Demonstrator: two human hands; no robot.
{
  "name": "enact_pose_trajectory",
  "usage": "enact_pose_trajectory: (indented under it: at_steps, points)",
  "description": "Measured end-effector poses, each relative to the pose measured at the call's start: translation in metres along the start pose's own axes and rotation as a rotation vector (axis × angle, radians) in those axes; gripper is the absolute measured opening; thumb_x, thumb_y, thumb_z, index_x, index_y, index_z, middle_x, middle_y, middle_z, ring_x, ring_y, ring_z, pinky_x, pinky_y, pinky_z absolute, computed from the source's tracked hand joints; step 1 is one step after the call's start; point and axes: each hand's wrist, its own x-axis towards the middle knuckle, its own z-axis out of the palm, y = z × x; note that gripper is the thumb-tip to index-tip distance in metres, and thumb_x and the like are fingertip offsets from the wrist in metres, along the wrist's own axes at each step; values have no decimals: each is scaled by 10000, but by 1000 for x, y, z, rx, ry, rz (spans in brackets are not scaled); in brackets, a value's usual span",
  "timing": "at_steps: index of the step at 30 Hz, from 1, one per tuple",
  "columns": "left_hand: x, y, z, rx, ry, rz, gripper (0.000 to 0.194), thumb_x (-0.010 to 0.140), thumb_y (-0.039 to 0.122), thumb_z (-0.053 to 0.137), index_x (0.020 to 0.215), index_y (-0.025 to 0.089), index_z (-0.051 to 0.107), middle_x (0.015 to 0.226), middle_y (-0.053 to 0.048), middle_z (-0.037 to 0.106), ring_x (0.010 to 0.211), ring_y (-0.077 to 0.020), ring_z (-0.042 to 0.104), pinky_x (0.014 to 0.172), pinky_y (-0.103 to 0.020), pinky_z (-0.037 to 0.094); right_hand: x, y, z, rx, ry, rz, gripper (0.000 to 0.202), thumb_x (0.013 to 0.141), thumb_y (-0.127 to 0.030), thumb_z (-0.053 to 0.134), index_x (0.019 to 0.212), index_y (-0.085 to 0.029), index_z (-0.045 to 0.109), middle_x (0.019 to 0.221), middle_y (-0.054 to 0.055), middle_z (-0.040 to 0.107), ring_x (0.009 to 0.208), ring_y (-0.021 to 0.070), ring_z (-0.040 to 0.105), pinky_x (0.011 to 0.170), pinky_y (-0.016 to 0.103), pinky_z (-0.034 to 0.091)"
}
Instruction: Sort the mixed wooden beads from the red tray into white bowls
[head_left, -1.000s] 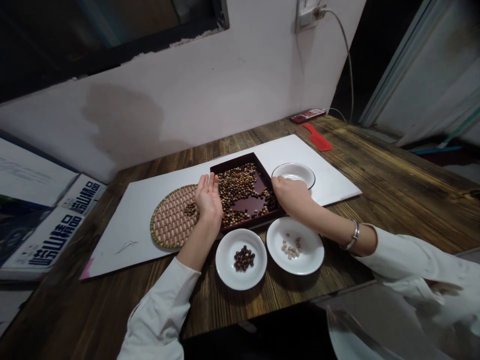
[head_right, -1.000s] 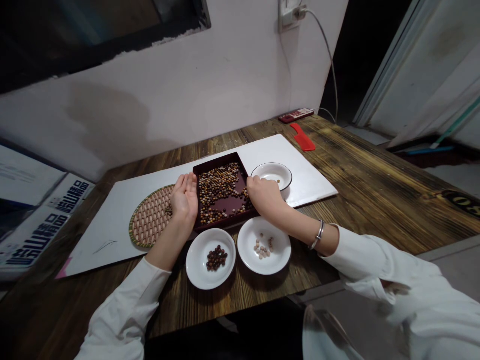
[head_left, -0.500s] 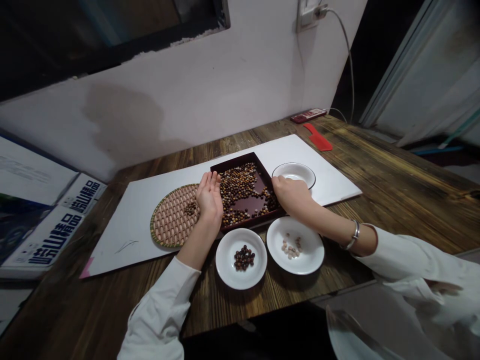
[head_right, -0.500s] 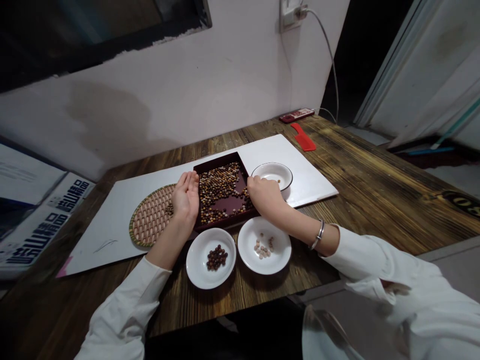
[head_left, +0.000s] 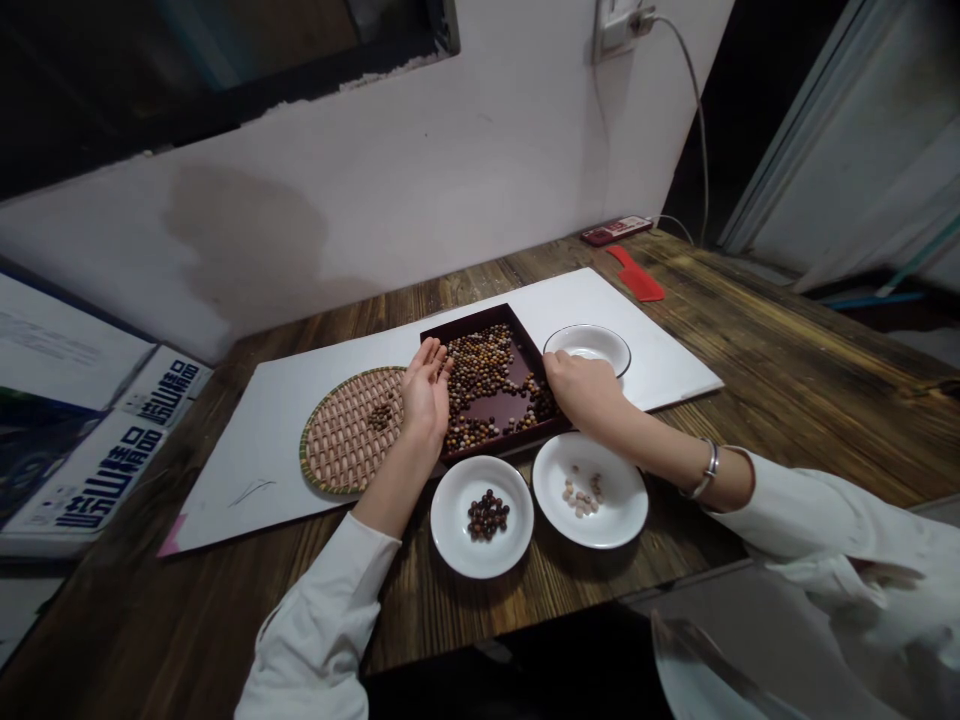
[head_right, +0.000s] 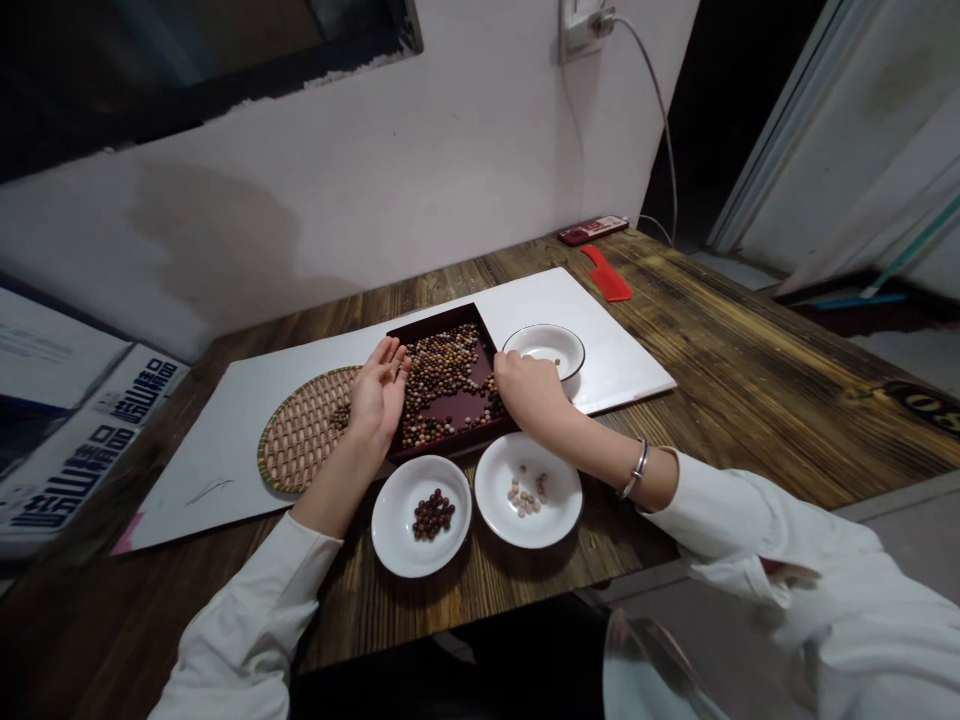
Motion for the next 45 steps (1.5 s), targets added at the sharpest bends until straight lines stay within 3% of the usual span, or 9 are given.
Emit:
enact_pose_trajectory:
  at_steps: [6,15,23,29,35,40,45]
  points:
    - [-4,-2,1,241,-79,-90,334,742,28,506,984,173,686,1318,-100,586,1233,-182,550,1106,-380,352,-1,-1,-2,6,-14,6,258,916,-65,313,1054,-90,530,988,179,639,874,251,660,618,284,392]
    - [-4,-10,2,486,-245,-6,348,729,3,559,958,205,727,1212,-47,667,1191,-188,568,1138,-376,300,0,0,1,-4,7,5,256,912,-62,320,1048,-90,536,972,161,643,861,258,664,596,288,386]
    - [-14,-7,5,663,-359,-35,315,749,48,612,983,217,736,1240,-63,647,1263,-225,508,1151,-383,259,0,0,1,-2,6,-2,261,912,-57,311,1047,-88,532,983,161,640,847,258,664,594,291,384]
    - [-14,-10,5,941,-484,66,310,783,100,604,1062,189,707,1326,-97,581,1326,-229,447,1163,-380,236,1,0,2,-8,19,6,248,913,-69,322,1042,-92,532,972,152,643,841,265,670,578,298,384]
    - [-8,-14,2,1235,-560,178,426,835,168,549,1257,115,564,1432,-160,449,1387,-228,359,1179,-376,211,0,0,1,-7,12,3,243,913,-70,320,1037,-90,529,984,162,643,854,263,670,586,298,383]
    - [-13,-19,1,1437,-605,129,514,856,242,549,1349,119,470,1489,-181,370,1433,-259,274,1180,-403,200,0,0,2,-12,11,3,247,914,-72,316,1042,-93,526,987,163,641,860,258,666,591,295,383]
    - [-25,-19,1,1659,-676,81,623,892,323,509,1449,109,329,1566,-230,155,1473,-309,68,1176,-471,145,1,0,2,-8,3,8,249,916,-74,314,1043,-91,528,989,164,642,853,260,666,606,295,399]
